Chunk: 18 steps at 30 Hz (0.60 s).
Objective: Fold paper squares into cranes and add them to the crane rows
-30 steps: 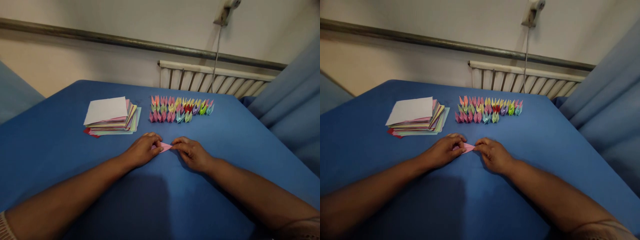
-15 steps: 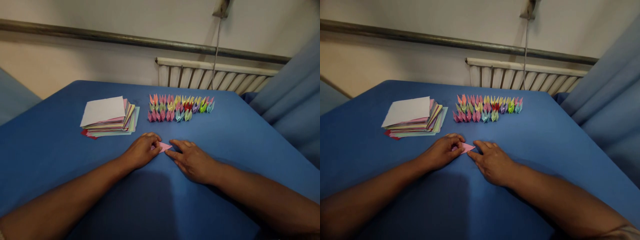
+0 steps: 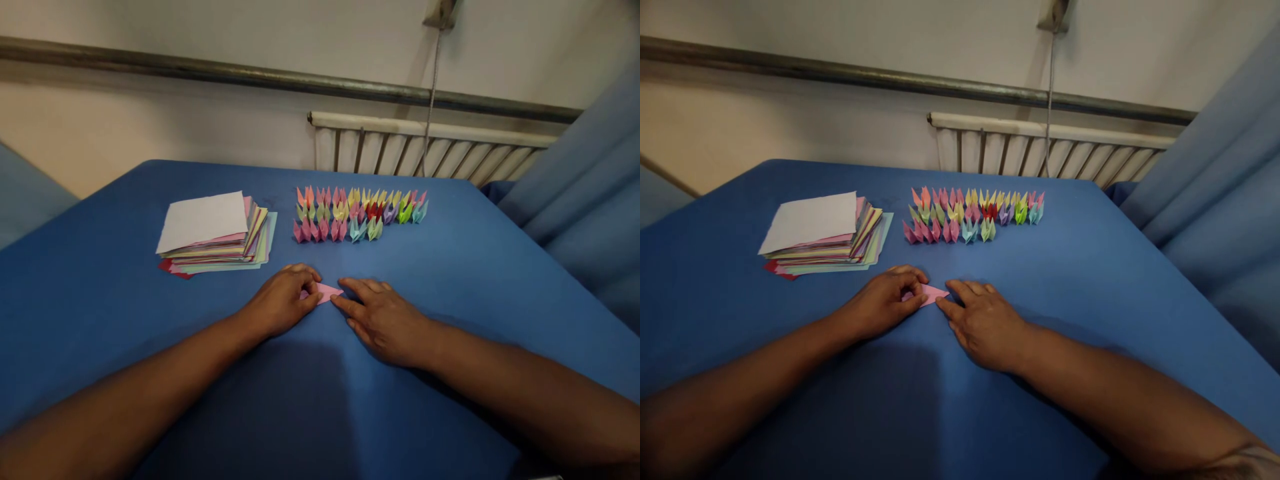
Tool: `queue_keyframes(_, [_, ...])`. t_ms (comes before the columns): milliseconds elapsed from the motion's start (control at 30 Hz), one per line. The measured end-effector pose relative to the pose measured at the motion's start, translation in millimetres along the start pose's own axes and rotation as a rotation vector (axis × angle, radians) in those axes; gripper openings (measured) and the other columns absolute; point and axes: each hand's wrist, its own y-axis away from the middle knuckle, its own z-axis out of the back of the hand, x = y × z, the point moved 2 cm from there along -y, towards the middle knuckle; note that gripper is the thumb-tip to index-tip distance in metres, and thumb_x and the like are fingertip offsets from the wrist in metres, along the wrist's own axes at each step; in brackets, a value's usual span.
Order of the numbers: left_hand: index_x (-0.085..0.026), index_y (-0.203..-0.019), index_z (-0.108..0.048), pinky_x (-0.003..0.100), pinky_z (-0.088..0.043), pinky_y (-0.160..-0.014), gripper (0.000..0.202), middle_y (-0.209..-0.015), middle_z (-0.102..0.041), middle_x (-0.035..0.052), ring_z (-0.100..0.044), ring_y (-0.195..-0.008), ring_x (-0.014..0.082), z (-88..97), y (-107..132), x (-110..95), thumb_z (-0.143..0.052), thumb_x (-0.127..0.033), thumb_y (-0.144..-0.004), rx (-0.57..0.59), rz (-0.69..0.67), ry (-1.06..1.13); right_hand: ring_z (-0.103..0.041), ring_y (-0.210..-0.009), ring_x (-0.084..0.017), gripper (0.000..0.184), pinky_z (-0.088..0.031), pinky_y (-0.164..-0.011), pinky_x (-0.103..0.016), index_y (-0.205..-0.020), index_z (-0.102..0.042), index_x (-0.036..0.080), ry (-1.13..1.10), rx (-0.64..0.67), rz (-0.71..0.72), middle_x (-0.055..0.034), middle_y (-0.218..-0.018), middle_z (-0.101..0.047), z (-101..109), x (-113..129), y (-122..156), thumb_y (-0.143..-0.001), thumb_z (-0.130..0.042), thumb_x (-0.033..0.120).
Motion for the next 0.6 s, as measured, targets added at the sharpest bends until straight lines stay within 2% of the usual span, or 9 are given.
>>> queue_keyframes(600, [-0.019,-0.071,-0.062,0.034,-0.043,-0.089,0.015,-0.102,-0.065,0.0037,-0.059,-0.097,0.0195,0.1,1.6,2.3,-0.056,-0.027,-0.082,-0.010,-0.006,0.013,-0.046,-0.125,-0.030,0.045,-0.041,-0.104,-0.045,-0.131,-0.054,0.008,-0.047,-0.049,-0.055,-0.0190,-0.140,-0.047,1.1,0.8,0.6,-0.091,-0.048,0.030])
